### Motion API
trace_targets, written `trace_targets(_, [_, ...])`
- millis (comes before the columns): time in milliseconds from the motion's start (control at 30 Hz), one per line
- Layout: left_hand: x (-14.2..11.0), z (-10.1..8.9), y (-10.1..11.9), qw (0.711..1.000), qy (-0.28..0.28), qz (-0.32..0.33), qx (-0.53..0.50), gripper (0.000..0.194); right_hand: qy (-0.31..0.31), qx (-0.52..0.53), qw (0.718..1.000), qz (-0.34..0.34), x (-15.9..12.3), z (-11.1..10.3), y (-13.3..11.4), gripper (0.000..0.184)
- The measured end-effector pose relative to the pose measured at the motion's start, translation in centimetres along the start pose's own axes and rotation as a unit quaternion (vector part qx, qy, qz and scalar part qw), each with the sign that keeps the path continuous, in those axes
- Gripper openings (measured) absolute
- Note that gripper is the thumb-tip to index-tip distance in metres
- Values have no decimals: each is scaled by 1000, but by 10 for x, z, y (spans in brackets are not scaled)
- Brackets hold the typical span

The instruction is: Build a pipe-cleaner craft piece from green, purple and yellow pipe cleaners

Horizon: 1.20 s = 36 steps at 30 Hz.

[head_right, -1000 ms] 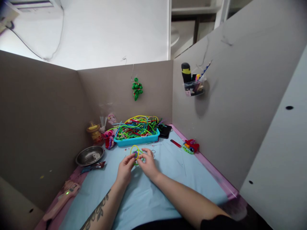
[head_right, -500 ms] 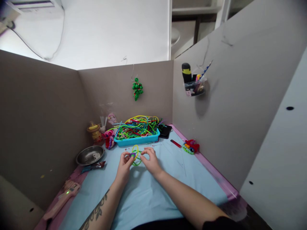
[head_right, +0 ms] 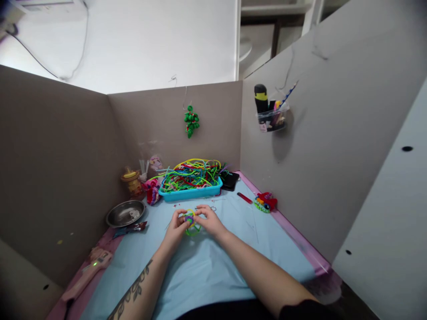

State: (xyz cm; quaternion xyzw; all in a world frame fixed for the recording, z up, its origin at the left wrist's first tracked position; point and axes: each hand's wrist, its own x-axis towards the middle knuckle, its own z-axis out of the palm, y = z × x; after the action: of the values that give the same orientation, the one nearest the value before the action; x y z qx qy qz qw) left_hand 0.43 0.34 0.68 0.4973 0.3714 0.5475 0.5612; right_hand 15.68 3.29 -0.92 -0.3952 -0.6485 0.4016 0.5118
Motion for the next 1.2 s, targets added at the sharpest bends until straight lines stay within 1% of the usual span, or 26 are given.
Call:
trace_targets(100, [0, -1, -1, 999, -27, -1, 17, 44, -28, 11, 999, 9, 0, -1, 1, 29])
trace_targets(167, [1, -2, -3, 999, -28, 10, 35, 42, -36, 20, 999, 14, -1, 0, 0, 31])
trace_targets(200, [1, -3, -3, 998, -11, 27, 51, 40, -33, 27, 999, 16, -1, 1, 0, 31])
trace_targets(233, [2, -3, -4, 996, 19, 52, 74, 37, -22, 35, 999, 18, -2, 2, 0, 33])
trace_targets(333, [3, -6, -5, 969, 145, 134, 151, 28, 45, 42, 998, 24, 0, 5, 2, 37])
trace_targets(367, [2, -6, -5, 961, 167, 143, 167, 27, 71, 43, 996, 23, 1, 5, 3, 38])
trace_targets(400, [2, -6, -5, 959, 174, 139, 176, 27, 93, 44, 994, 20, 1, 6, 5, 38])
trace_targets(433, [1, -6, -4, 961, 165, 128, 181, 30, 110, 49, 993, 15, 2, 7, 6, 38])
trace_targets(500, [-1, -3, -3, 967, 133, 109, 189, 42, 126, 65, 990, 6, 3, 8, 8, 38])
trace_targets(600, [-2, 2, -2, 975, 95, 96, 179, 59, 121, 70, 990, 6, 1, 12, 7, 39])
trace_targets(667, [-2, 3, -4, 981, 77, 88, 155, 64, 111, 58, 992, 8, 0, 14, 5, 39])
trace_targets(800, [0, 1, -9, 988, 70, 80, 109, 66, 90, 44, 995, 11, -3, 15, 2, 40])
trace_targets(1033, [0, -1, -9, 990, 71, 76, 91, 56, 54, 16, 998, 9, -4, 13, 1, 40])
trace_targets(1200, [1, -3, -11, 996, 43, 53, 64, 56, 29, 32, 999, 13, -4, 15, 3, 46])
